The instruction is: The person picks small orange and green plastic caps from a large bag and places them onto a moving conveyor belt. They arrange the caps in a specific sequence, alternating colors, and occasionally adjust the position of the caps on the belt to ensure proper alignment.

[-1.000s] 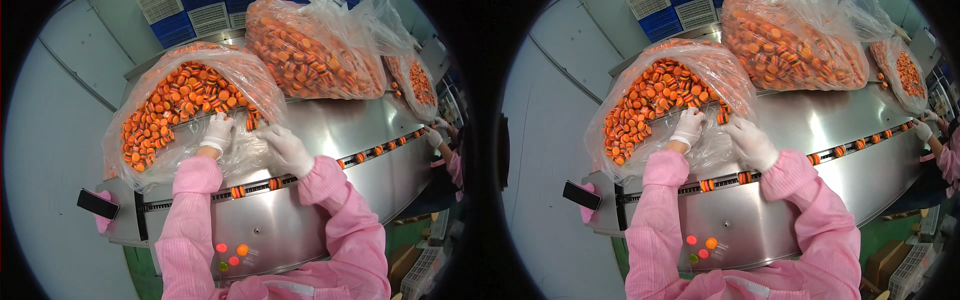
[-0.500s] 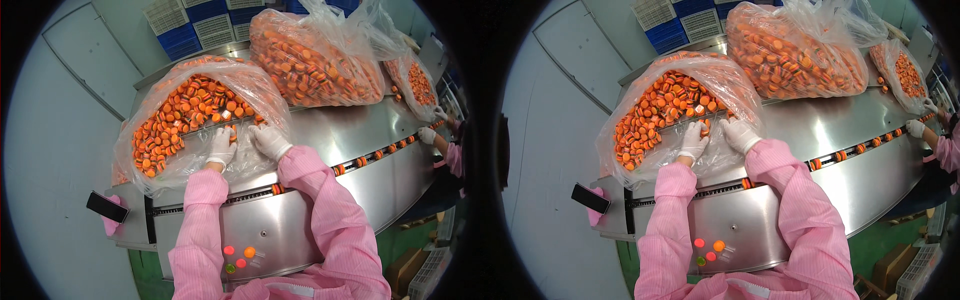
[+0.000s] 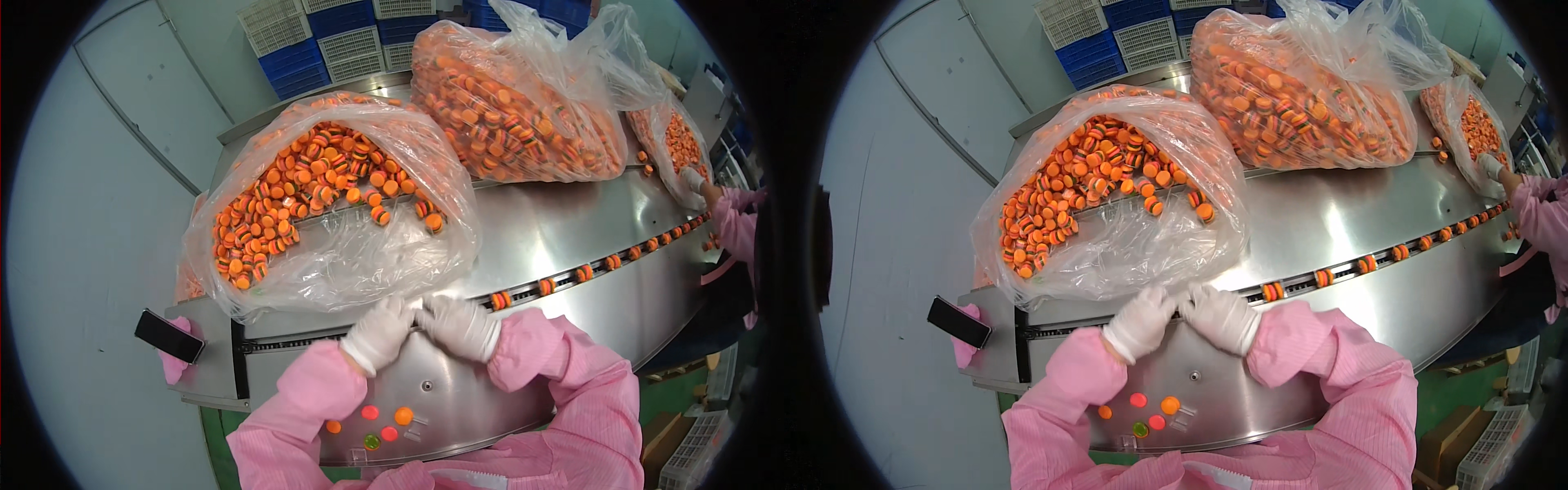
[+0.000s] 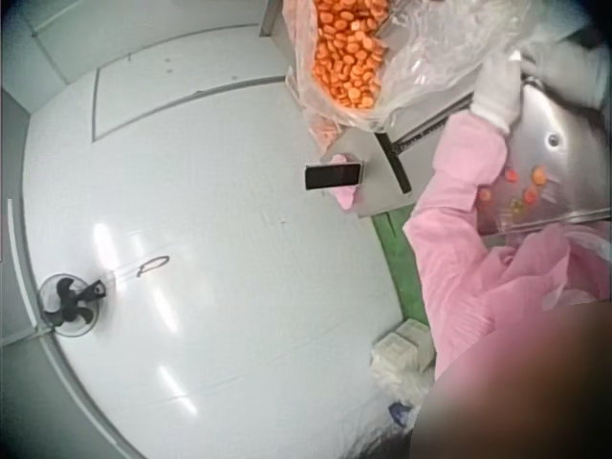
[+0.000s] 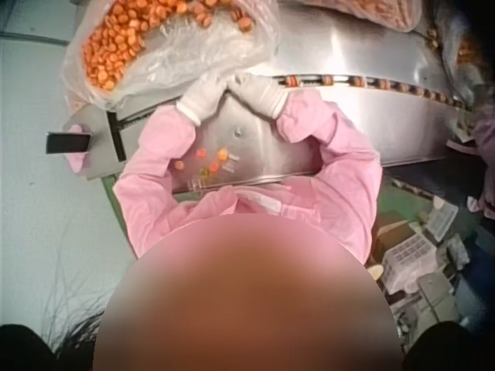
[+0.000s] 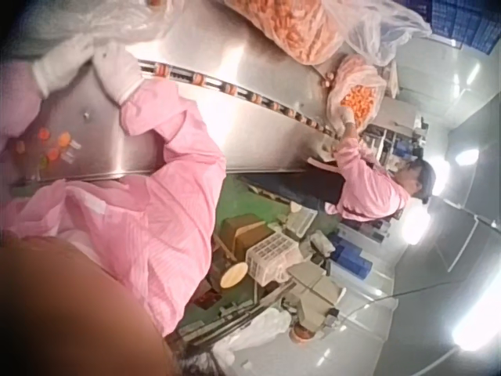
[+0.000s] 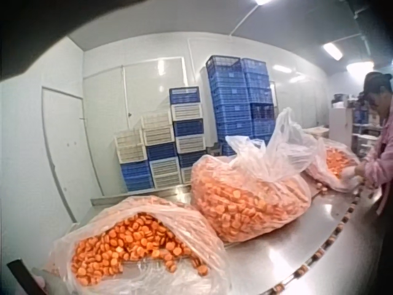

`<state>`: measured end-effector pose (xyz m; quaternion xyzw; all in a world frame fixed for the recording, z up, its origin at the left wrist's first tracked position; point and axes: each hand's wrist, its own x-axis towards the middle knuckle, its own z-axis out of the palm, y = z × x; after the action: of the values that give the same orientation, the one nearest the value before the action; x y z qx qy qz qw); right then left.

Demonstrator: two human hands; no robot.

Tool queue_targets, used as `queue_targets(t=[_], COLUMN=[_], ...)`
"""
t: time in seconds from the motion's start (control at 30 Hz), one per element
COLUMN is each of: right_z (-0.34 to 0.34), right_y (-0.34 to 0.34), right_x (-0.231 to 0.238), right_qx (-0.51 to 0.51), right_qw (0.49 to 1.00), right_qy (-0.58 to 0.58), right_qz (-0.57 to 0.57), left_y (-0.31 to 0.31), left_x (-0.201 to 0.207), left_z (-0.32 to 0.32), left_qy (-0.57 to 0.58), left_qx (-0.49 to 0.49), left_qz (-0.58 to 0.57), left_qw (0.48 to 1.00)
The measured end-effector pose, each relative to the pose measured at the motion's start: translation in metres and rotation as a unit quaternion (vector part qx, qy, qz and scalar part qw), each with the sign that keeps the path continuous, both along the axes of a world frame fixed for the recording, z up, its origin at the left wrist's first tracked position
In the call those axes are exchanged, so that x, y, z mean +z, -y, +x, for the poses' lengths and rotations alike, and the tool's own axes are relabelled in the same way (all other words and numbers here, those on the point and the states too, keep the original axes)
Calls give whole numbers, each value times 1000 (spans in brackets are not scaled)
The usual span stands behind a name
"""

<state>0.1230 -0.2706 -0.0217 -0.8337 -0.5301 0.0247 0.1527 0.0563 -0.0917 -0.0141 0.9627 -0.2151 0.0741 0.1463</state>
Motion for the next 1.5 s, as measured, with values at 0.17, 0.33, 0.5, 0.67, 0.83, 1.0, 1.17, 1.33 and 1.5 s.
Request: queue_targets(t=[0.17,0.33,0.5,0.67,0.83,1.0,1.17,1.33,1.5], right_z=[98,153,75,-1,-5,0,9,40,128], right_y=[-42,-47,-48,-53,-59,-48,-52,-39,-53], right_x=[11,-23,38,-22,-23,-7,-1,26,-10], right_qx=[-114,-109,43,-51,-78,-82,-42,-89,-151], right_qw=[971,990,952,953,989,986,980,994,973], right_qy=[204,88,-212,-251,-95,-144,-117,-57,92], right_qz=[52,-32,218,160,88,13,-156,-27,146], left_y=[3,-2,-69,-63,-57,-19,-29,-31,-44], left_x=[-11,18,-16,-41,-18,29,-7,-9,22], left_z=[-16,37,142,170,127,10,-37,-31,71], left_qy=[-74,-61,192,125,105,30,-62,-17,89], left_qx=[43,42,61,99,126,57,109,66,92], left_qz=[67,-8,-2,118,7,-36,92,18,-64], left_qw=[994,997,980,980,986,997,988,998,990])
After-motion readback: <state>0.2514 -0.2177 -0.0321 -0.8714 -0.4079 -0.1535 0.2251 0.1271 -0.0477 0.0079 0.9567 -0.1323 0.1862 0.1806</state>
